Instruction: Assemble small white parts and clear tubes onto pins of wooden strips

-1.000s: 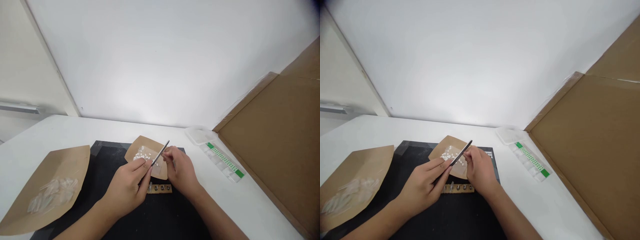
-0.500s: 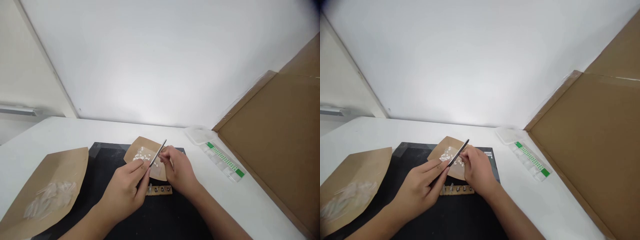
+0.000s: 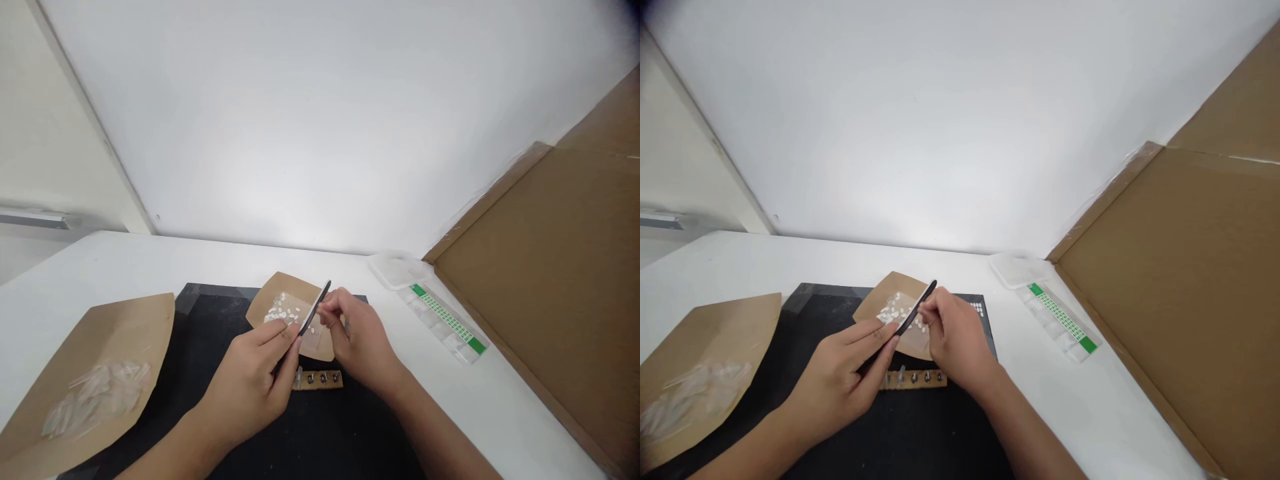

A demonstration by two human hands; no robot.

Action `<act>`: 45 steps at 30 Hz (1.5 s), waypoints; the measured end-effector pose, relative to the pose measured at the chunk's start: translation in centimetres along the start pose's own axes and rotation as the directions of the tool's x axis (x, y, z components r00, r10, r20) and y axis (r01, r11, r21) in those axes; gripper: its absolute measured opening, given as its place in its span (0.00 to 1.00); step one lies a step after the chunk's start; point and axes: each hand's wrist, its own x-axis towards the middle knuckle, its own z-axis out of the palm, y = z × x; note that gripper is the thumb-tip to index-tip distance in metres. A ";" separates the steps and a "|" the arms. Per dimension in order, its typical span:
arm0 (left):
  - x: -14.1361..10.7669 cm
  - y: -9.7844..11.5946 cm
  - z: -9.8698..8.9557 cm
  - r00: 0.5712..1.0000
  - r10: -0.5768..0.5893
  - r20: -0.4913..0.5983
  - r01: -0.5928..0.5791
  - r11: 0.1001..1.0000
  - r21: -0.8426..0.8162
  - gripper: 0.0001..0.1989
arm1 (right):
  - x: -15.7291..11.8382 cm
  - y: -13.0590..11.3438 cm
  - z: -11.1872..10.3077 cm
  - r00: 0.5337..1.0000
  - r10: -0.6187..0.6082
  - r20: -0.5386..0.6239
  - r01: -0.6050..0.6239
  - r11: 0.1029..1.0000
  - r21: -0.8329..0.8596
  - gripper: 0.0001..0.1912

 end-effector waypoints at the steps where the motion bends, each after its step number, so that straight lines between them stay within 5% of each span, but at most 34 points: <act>1: 0.0 0.0 0.0 1.000 0.002 0.004 -0.002 1.000 0.004 0.13 | 0.0 -0.1 -0.2 0.999 -0.009 0.050 0.009 1.000 -0.006 0.07; 13: -0.2 0.3 0.0 1.000 0.004 -0.009 -0.004 1.000 0.000 0.12 | -0.1 0.2 0.2 0.999 -0.025 -0.040 0.023 0.998 -0.051 0.07; 17: -0.3 0.4 0.0 1.000 0.006 -0.006 -0.006 1.000 0.011 0.09 | 0.0 0.5 -0.1 0.999 -0.045 0.030 0.046 0.998 -0.038 0.06; 22: -0.2 -0.1 -0.4 0.995 0.056 -0.083 -0.039 0.981 0.191 0.11 | 0.1 2.1 -0.7 0.994 0.078 -0.081 -0.075 0.997 0.033 0.06; 26: 0.3 -1.5 -1.5 0.985 -0.011 -0.172 0.108 0.818 0.565 0.09 | -0.4 2.7 -0.4 0.989 0.093 -0.117 -0.073 0.984 0.163 0.04; 31: 1.5 -3.2 -3.7 0.891 -0.353 -0.286 0.439 0.509 0.740 0.17 | -1.1 2.0 0.1 0.987 0.100 -0.125 -0.076 0.980 0.187 0.04; 37: 1.4 -4.5 -5.9 0.816 -0.559 -0.150 0.409 0.373 0.833 0.18 | -1.4 1.8 0.0 0.982 0.091 -0.166 -0.053 0.974 0.220 0.10; 42: 0.6 -5.3 -5.7 0.884 -0.445 -0.142 0.328 0.375 0.867 0.18 | -1.5 1.5 0.1 0.983 0.089 -0.158 -0.036 0.950 0.310 0.09; 45: 0.8 -4.8 -5.0 0.959 -0.258 -0.115 0.249 0.578 0.778 0.16 | -1.6 1.1 0.2 0.985 0.101 -0.139 -0.046 0.934 0.354 0.10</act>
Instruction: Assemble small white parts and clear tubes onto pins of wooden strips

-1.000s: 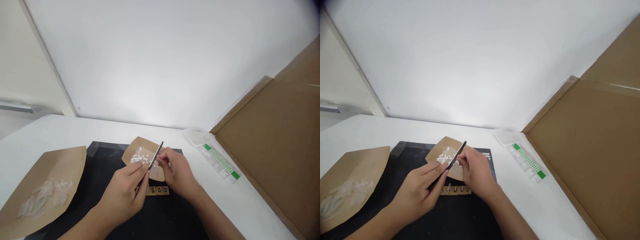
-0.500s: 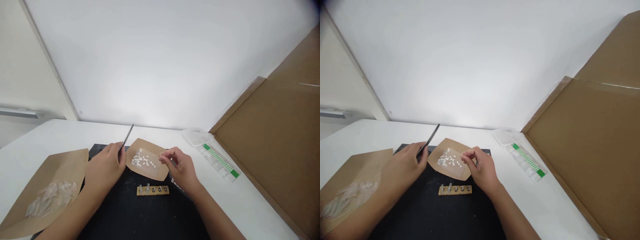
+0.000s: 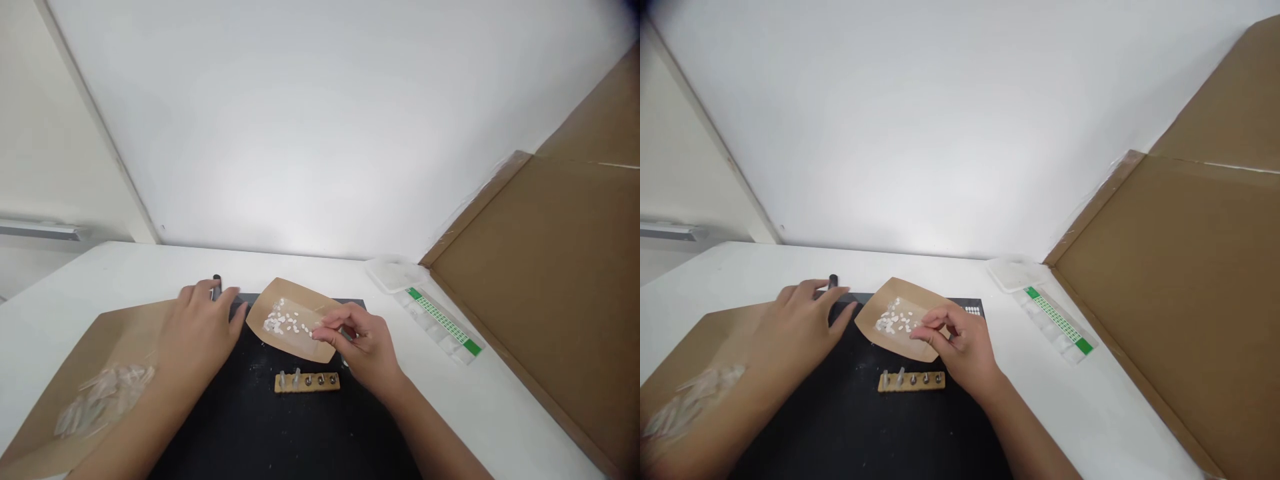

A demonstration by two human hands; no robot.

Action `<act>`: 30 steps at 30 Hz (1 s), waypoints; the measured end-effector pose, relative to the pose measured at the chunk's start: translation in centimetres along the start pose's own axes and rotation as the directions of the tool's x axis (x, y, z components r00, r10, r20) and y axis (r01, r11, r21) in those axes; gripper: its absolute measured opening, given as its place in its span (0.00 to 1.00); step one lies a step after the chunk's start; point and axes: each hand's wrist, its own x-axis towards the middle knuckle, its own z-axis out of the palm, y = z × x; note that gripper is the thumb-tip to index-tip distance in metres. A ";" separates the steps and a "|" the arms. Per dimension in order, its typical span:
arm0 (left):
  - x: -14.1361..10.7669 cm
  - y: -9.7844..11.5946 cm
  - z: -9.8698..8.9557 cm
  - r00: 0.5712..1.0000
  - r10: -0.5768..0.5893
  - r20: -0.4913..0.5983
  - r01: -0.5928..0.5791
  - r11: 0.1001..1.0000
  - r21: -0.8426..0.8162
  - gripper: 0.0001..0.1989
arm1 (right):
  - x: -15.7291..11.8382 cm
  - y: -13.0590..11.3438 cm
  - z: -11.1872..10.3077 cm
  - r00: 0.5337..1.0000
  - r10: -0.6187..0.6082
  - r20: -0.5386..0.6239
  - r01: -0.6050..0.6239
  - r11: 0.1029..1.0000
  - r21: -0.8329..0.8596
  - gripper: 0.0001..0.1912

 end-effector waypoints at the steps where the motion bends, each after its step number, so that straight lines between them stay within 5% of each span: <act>1: 0.0 0.5 -0.1 0.997 0.073 -0.038 -0.078 0.989 -0.123 0.14 | -0.1 -0.1 0.1 1.000 0.005 0.006 -0.005 1.000 0.005 0.11; 6: -0.6 3.8 -0.9 0.928 0.327 -0.176 -0.354 0.634 -0.688 0.11 | -0.5 -0.6 0.4 0.998 -0.027 0.050 0.028 0.999 -0.019 0.11; 10: -1.2 5.0 -1.3 0.930 0.367 -0.033 -0.198 0.423 -0.884 0.12 | -0.8 -0.8 0.6 0.991 -0.042 0.126 0.045 0.999 -0.023 0.06; 18: -1.2 4.9 -1.3 0.926 0.348 0.147 -0.001 0.391 -0.921 0.07 | -0.9 -1.4 0.4 0.982 -0.140 0.128 0.159 0.975 -0.152 0.05; 30: -0.6 4.6 -1.5 0.848 0.360 0.388 0.265 0.347 -0.900 0.10 | -1.1 -1.5 0.4 0.928 -0.336 0.160 0.363 0.911 -0.194 0.07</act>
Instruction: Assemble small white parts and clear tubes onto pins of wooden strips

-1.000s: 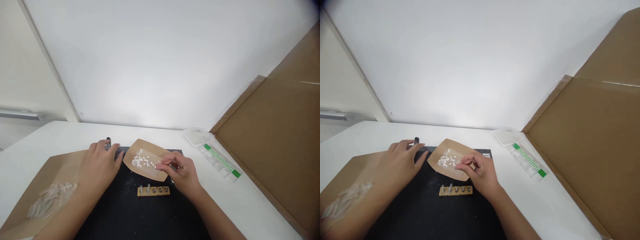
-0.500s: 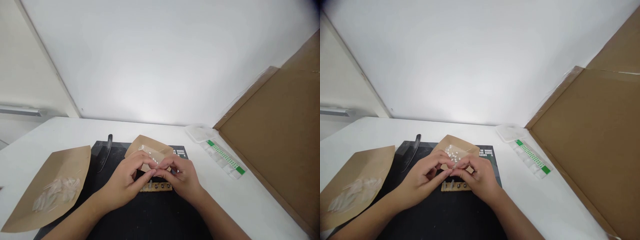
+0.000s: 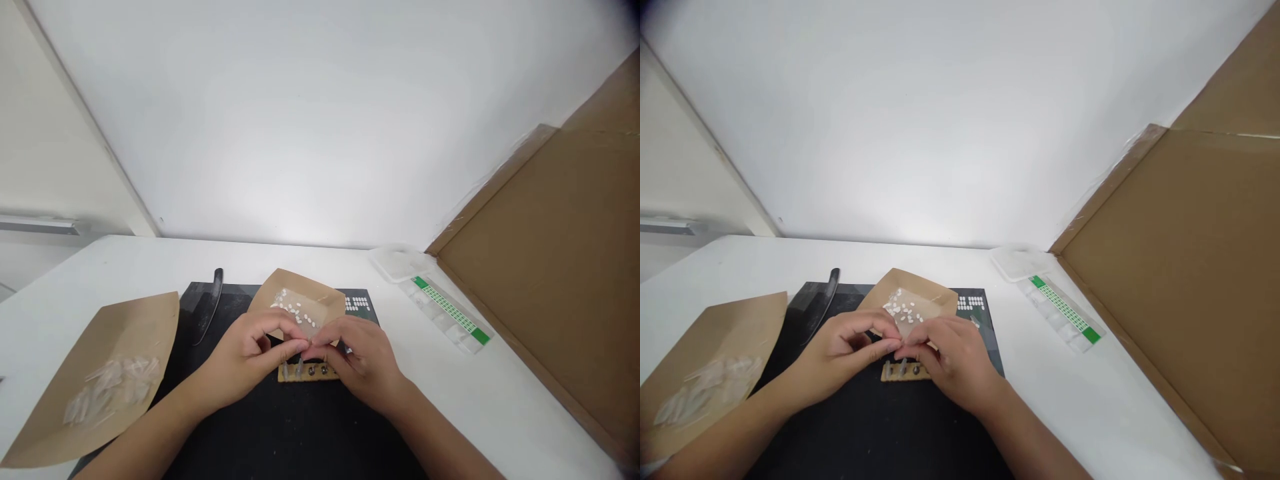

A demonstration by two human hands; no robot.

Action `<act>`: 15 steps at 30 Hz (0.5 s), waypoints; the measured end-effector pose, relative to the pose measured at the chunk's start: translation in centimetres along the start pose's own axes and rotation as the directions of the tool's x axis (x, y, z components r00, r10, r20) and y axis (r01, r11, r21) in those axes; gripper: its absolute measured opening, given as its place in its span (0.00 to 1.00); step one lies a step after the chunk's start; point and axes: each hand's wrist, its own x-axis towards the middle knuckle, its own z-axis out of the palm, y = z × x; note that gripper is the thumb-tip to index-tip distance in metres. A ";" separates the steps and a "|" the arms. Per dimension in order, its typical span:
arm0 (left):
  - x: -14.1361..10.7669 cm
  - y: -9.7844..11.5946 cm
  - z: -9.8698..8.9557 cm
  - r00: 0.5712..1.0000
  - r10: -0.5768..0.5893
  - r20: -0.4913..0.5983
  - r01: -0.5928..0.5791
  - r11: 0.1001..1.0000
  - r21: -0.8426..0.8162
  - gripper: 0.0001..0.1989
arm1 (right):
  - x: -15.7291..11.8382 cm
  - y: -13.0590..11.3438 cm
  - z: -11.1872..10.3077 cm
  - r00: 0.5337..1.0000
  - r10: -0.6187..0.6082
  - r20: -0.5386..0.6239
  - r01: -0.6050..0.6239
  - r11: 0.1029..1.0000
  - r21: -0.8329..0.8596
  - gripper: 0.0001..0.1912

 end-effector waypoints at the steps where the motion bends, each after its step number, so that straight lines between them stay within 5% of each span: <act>1: 0.0 0.0 -0.1 1.000 -0.011 -0.003 0.011 1.000 -0.025 0.10 | 0.0 0.0 -0.1 1.000 -0.009 0.005 0.009 1.000 0.002 0.07; 6: 0.1 0.0 -0.8 0.997 -0.045 0.061 0.051 0.993 -0.106 0.10 | 0.0 -0.1 -0.3 0.995 -0.100 -0.003 0.100 0.995 -0.011 0.06; 15: -0.1 0.4 -2.6 0.969 0.073 0.237 -0.079 0.997 0.016 0.08 | -0.3 0.4 -0.9 0.968 -0.239 0.071 0.244 0.967 -0.074 0.06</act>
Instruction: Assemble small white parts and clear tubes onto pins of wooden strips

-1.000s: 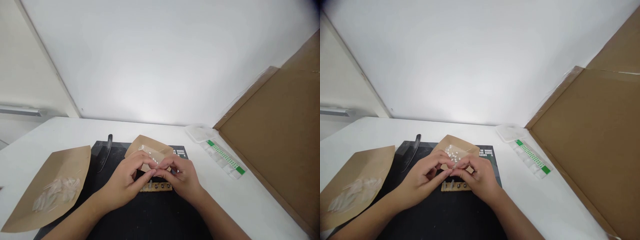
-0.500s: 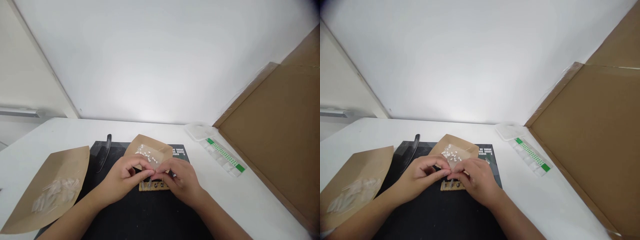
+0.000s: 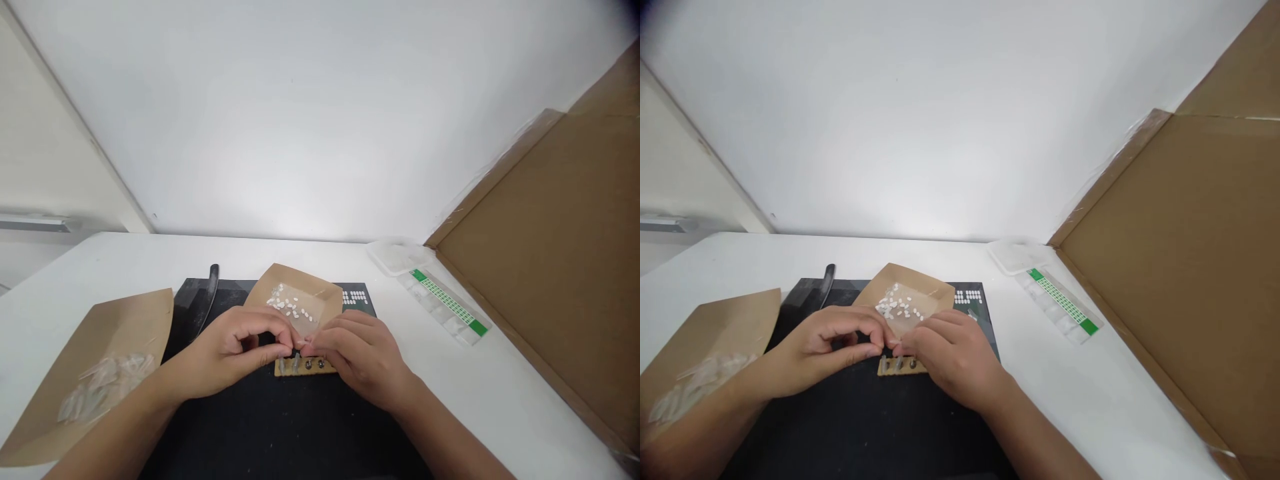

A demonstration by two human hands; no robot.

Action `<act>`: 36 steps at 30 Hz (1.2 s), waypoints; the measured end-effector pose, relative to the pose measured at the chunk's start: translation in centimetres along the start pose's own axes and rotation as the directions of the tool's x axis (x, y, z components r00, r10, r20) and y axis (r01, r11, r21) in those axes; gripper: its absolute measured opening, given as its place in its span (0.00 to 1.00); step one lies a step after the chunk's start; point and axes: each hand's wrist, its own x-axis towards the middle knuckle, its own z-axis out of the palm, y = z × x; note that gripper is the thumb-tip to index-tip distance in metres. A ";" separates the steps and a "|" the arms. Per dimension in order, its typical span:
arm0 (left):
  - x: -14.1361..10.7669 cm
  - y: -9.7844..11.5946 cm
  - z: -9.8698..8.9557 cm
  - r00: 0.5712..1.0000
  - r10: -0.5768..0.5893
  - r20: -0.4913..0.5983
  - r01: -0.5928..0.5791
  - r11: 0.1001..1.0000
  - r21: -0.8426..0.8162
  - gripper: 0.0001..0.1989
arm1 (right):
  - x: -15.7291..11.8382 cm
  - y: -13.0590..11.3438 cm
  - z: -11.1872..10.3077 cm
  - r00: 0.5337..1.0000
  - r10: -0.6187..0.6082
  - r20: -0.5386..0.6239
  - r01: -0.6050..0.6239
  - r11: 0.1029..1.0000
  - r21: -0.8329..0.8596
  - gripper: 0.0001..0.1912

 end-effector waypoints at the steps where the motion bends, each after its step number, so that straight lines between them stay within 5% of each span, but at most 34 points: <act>1: 0.0 0.0 0.1 1.000 -0.005 -0.011 0.005 1.000 0.019 0.09 | 0.0 0.0 -0.1 1.000 -0.001 0.002 0.002 1.000 -0.005 0.06; 11: 0.3 -0.4 0.5 0.996 0.008 -0.089 -0.007 1.000 0.013 0.08 | 0.3 -0.4 -0.8 0.994 -0.107 0.028 0.109 0.992 -0.064 0.06; 19: 0.3 -0.5 0.7 0.998 0.056 -0.038 -0.057 0.998 -0.026 0.07 | 0.0 -0.1 -0.8 0.997 -0.061 0.040 0.062 0.998 -0.009 0.05; 22: 0.3 -0.7 1.1 0.998 -0.008 -0.056 0.004 0.997 -0.078 0.07 | -0.2 0.2 -0.1 1.000 -0.021 0.010 0.020 0.999 0.035 0.01; 27: 0.4 -0.5 1.9 0.989 -0.145 -0.029 0.135 0.966 -0.221 0.09 | -0.2 -0.1 0.7 0.995 0.088 -0.048 -0.085 0.994 0.071 0.10; 36: 0.8 -0.4 3.1 0.953 -0.287 0.097 0.297 0.824 -0.482 0.14 | -0.3 -0.1 0.8 0.992 0.113 0.055 -0.115 0.993 0.039 0.17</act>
